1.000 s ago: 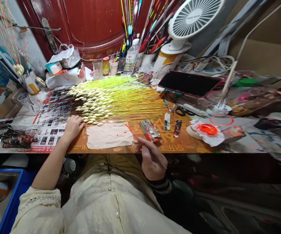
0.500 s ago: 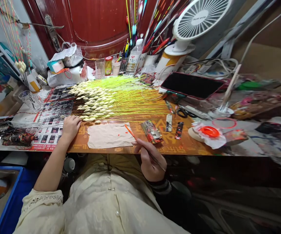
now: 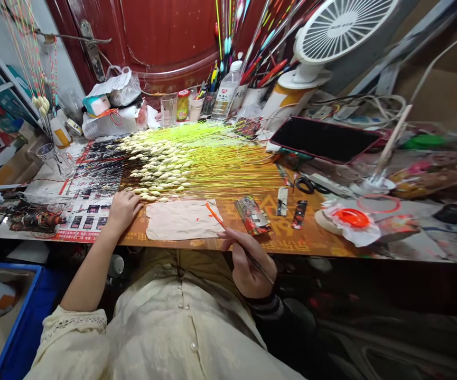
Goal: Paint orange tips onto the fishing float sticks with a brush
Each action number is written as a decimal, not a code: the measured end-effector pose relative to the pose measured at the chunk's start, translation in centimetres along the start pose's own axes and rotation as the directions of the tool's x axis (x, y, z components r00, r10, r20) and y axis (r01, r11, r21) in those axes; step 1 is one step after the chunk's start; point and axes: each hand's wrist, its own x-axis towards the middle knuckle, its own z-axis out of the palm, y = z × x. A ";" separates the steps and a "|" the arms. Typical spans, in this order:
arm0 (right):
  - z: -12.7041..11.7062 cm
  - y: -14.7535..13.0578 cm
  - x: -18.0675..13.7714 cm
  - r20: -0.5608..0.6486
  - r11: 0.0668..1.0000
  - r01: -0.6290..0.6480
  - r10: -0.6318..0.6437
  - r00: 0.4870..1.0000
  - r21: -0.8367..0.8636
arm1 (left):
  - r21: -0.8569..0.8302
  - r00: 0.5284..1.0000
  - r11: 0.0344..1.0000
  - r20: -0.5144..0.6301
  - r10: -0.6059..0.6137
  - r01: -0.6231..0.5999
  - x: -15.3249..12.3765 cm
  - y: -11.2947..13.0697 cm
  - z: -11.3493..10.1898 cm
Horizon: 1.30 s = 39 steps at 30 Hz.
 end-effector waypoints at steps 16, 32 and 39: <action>-0.2 0.0 0.6 0.054 0.996 0.092 -0.090 0.994 -0.023 | 0.055 0.959 0.997 -0.279 -0.043 0.061 -2.9 1.0 -2.7; 1.5 0.2 2.8 0.211 0.881 0.448 -0.414 0.885 -0.149 | -0.104 0.910 0.993 -0.414 0.006 -0.053 -10.4 3.5 -5.9; 1.0 1.2 2.0 0.200 0.832 0.441 -0.394 0.897 -0.338 | -0.212 0.924 0.967 -0.380 0.050 -0.140 -8.8 5.3 -5.2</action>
